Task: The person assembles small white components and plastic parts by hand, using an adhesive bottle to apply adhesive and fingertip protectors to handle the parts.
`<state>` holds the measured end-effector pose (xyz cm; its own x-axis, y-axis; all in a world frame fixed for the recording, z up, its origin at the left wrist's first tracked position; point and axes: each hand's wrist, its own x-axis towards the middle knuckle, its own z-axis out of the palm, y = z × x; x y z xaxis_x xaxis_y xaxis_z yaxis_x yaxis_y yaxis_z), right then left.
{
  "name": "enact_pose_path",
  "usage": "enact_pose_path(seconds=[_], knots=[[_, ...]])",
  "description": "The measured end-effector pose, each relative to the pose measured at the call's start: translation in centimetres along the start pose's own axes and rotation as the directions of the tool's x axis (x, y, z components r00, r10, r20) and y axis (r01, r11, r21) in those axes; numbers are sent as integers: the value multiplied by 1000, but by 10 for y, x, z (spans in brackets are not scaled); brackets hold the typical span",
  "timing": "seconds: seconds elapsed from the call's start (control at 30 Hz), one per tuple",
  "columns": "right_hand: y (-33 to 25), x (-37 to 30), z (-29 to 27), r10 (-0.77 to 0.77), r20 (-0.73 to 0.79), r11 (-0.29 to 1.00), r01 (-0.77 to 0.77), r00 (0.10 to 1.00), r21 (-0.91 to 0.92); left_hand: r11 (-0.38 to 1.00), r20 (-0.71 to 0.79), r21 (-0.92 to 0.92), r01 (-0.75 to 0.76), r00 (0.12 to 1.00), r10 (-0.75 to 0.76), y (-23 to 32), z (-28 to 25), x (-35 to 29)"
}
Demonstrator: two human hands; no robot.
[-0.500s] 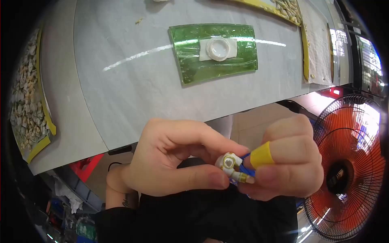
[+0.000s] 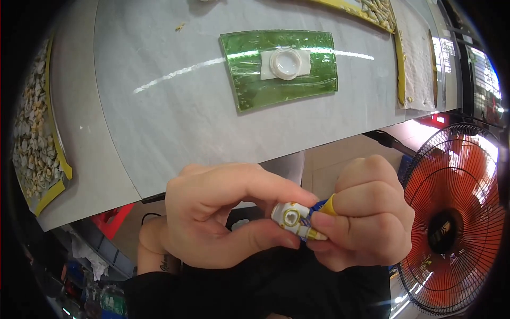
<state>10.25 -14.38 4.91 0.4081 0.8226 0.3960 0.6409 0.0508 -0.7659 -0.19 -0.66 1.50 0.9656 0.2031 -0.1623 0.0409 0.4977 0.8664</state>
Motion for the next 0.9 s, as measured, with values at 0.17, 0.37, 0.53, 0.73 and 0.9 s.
enact_pose_path(seconds=[0.17,0.37,0.53,0.73,0.9], knots=[[-1,1,-1,2,1,1000,-2,1000,1,994,46,92,-56,998,52,1,-1,1],[9,3,5,-15,-54,998,18,998,55,984,48,-142,108,994,-102,1,-3,1],[9,3,-5,-28,20,998,27,999,56,954,107,-257,152,986,-128,-2,-5,1],[10,5,-10,-31,61,994,24,998,111,791,172,-485,374,927,-333,7,-2,5],[16,7,-18,-65,127,986,45,990,158,655,190,-601,457,878,-439,9,0,8]])
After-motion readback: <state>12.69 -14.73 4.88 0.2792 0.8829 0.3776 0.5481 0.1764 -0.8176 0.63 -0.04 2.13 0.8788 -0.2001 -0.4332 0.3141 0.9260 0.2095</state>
